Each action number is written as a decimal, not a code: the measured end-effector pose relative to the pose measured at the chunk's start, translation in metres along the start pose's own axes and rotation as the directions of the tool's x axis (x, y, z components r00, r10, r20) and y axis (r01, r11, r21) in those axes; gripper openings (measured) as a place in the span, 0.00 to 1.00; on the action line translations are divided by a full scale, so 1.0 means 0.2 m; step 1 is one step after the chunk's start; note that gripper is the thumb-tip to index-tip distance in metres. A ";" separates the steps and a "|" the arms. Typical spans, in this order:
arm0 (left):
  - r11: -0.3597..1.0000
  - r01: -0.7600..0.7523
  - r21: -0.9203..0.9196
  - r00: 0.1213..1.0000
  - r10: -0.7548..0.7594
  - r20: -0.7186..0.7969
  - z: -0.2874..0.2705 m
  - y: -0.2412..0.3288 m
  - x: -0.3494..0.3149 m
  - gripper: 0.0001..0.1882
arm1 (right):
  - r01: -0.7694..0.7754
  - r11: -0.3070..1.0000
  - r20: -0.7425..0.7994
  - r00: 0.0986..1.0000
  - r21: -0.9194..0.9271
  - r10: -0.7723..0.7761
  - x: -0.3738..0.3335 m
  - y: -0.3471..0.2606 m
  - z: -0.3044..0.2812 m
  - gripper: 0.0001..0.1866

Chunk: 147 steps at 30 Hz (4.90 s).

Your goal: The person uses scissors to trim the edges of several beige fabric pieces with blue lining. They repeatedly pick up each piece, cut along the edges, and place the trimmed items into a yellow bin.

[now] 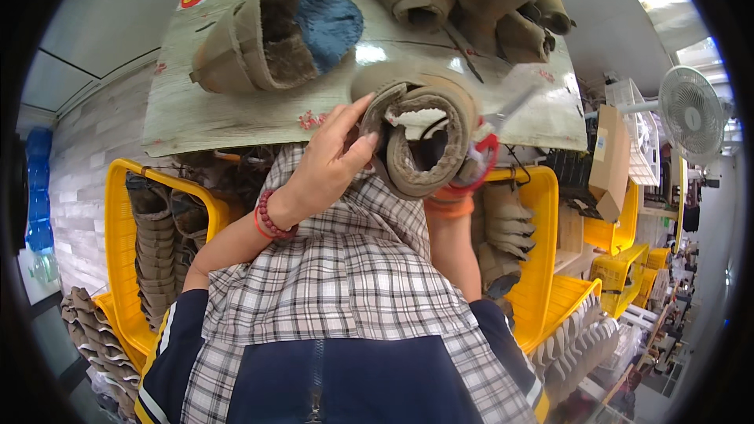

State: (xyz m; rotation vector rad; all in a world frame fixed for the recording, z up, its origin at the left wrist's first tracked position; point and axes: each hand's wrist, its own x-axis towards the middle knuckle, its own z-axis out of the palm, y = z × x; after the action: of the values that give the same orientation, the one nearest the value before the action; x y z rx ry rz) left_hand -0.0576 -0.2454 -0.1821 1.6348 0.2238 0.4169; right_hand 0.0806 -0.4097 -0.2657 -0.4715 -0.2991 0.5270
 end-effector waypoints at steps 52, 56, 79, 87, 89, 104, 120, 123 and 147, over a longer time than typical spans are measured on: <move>0.730 -0.369 0.575 0.757 0.595 -0.270 -0.24 -0.08 0.39 0.05 | -0.056 -0.123 0.031 0.794 -0.991 -0.608 0.87 -0.77 -0.46 0.18; 0.895 -0.310 0.321 0.910 0.377 -0.170 -0.09 -0.13 0.38 0.06 | 0.250 -0.088 0.259 0.818 -0.964 -0.514 0.73 -0.92 -0.29 0.14; 0.397 0.337 -0.854 0.884 -0.446 0.142 -0.48 -0.40 -0.40 0.21 | 0.280 0.231 0.331 0.918 -0.932 0.220 0.52 -0.04 0.57 0.21; 0.176 0.188 -0.966 0.879 -0.470 0.086 -0.51 -0.63 -0.66 0.22 | 0.384 -0.371 0.184 0.862 -0.845 0.473 0.04 0.01 0.34 0.21; 0.169 0.185 -0.968 0.890 -0.446 0.092 -0.51 -0.64 -0.67 0.22 | 0.519 -0.422 0.249 0.801 -0.744 0.545 0.03 0.02 0.39 0.19; 0.179 0.210 -0.961 0.863 -0.496 0.096 -0.52 -0.62 -0.65 0.18 | 0.720 -0.526 0.126 0.636 -0.453 0.762 0.07 0.20 0.46 0.15; 0.178 0.220 -0.959 0.891 -0.436 0.123 -0.51 -0.62 -0.65 0.20 | 0.533 -0.445 0.238 0.791 -0.720 0.563 0.05 0.02 0.41 0.20; 0.340 0.262 -0.903 0.890 -0.448 0.089 -0.46 -0.51 -0.61 0.23 | -0.034 -0.174 -0.114 0.873 -0.984 0.474 -0.03 -0.02 0.43 0.26; 0.786 -0.016 -0.618 0.954 -0.174 -0.245 -1.20 -0.38 0.29 0.24 | -0.254 0.920 0.065 0.956 -0.298 0.285 0.75 0.70 0.64 0.11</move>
State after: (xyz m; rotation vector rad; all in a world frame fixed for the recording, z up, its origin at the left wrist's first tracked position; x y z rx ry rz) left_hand -0.0921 0.0052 -0.2333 0.9063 0.3368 0.5947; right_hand 0.0973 -0.1760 -0.2053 -0.7757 -0.4206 0.7855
